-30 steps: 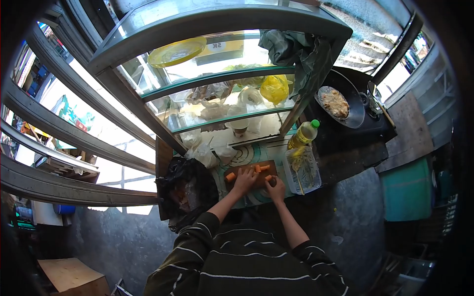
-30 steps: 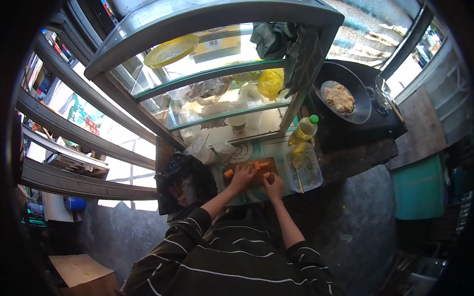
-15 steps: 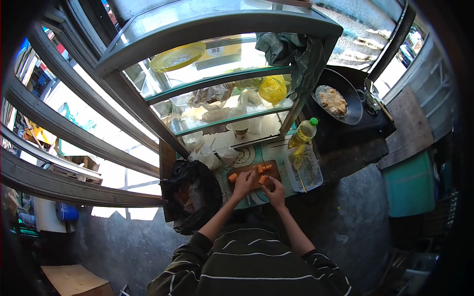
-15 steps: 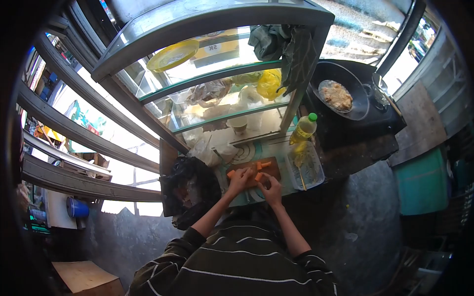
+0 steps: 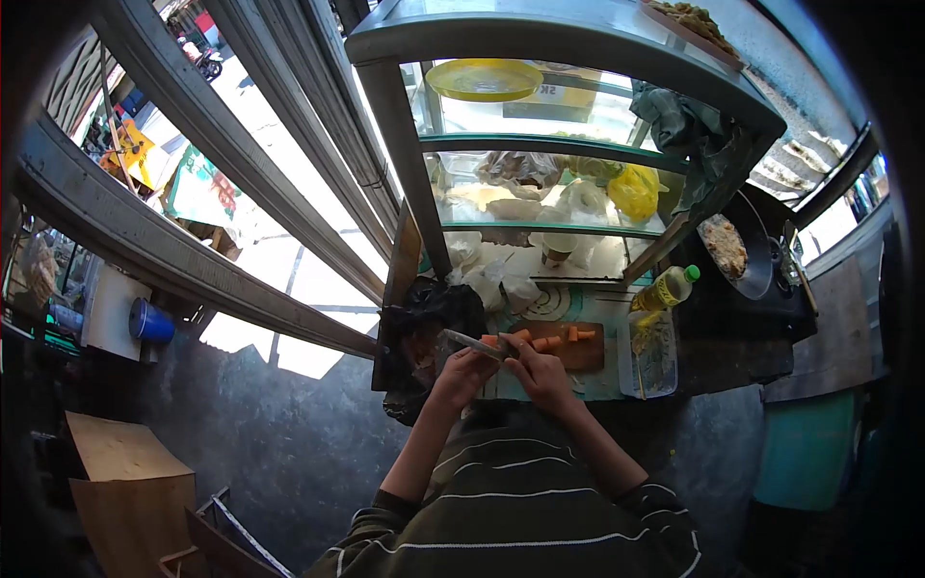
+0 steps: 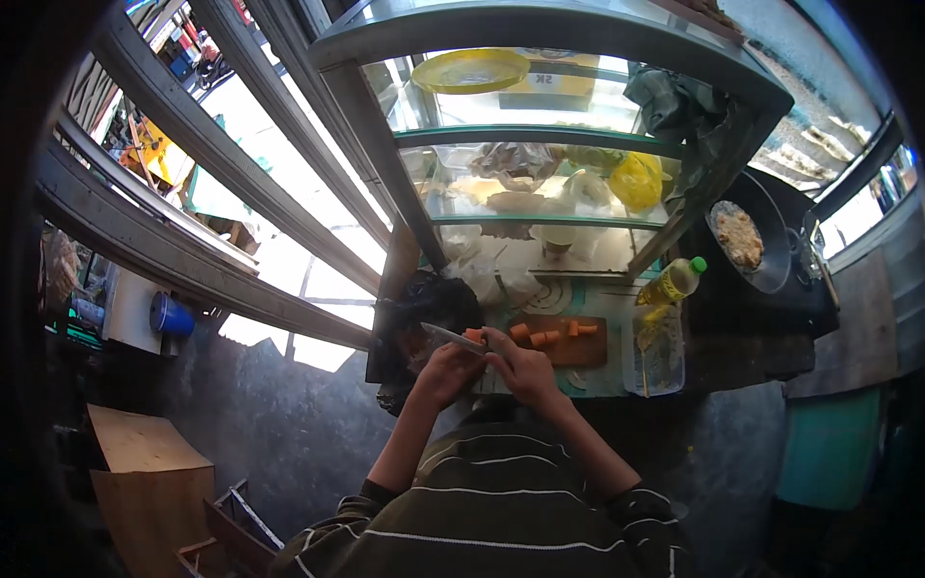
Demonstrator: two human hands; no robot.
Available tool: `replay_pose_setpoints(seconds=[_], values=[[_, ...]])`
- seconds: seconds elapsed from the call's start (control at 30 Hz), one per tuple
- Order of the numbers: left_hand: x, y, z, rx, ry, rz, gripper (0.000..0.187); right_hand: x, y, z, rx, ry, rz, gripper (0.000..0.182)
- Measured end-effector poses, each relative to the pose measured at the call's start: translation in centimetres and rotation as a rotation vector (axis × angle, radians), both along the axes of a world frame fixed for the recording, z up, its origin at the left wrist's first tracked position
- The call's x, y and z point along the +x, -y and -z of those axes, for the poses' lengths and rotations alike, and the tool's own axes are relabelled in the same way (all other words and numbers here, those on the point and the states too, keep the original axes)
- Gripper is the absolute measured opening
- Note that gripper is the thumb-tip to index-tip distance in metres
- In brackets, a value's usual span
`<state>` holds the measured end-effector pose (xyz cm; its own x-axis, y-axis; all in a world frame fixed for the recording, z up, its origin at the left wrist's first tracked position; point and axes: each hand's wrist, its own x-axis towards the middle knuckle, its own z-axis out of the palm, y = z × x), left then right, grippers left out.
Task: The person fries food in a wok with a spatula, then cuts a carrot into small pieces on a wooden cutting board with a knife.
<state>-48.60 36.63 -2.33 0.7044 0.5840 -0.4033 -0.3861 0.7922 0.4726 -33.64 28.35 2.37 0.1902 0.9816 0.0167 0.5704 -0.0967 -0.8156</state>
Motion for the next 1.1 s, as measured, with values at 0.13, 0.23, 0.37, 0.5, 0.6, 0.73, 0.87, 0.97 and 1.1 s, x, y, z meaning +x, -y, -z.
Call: replay_pose_setpoints(seconds=[0.13,0.23,0.37,0.5,0.6,0.73,0.87,0.97,1.1], values=[[-3.3,-0.4,0.8,-0.090,0.150,-0.079,0.027,-2.0,-2.0,-2.0,-0.021,0.201,-0.252,0.050],[-5.0,-0.3,-0.2,-0.063,0.083,-0.158,0.027,-3.2,-3.2,-2.0,0.021,0.266,-0.313,0.054],[-6.7,-0.2,0.0,-0.095,0.084,-0.214,0.027,-4.6,-4.3,-1.4,0.087,0.304,-0.384,0.054],[-7.9,0.2,0.2,-0.097,0.088,-0.257,0.027,-6.0,-4.5,-0.7,0.132,0.285,-0.414,0.054],[-8.8,0.3,-0.1,-0.097,0.062,-0.290,0.027,-6.8,-4.9,-0.7,0.072,0.338,-0.454,0.055],[-9.3,0.6,-0.8,-0.123,0.111,-0.305,0.027,-7.8,-4.8,-0.1,0.096,0.319,-0.430,0.054],[-9.8,0.4,-0.3,-0.095,0.114,-0.299,0.027,-8.4,-4.8,-0.1,0.103,0.364,-0.420,0.052],[-10.4,0.4,0.3,-0.083,0.076,-0.311,0.028,-8.7,-4.9,0.1,0.086,0.364,-0.421,0.052],[-10.7,0.5,1.5,-0.108,0.113,-0.304,0.028,-9.5,-4.7,0.2,0.099,0.336,-0.392,0.051]])
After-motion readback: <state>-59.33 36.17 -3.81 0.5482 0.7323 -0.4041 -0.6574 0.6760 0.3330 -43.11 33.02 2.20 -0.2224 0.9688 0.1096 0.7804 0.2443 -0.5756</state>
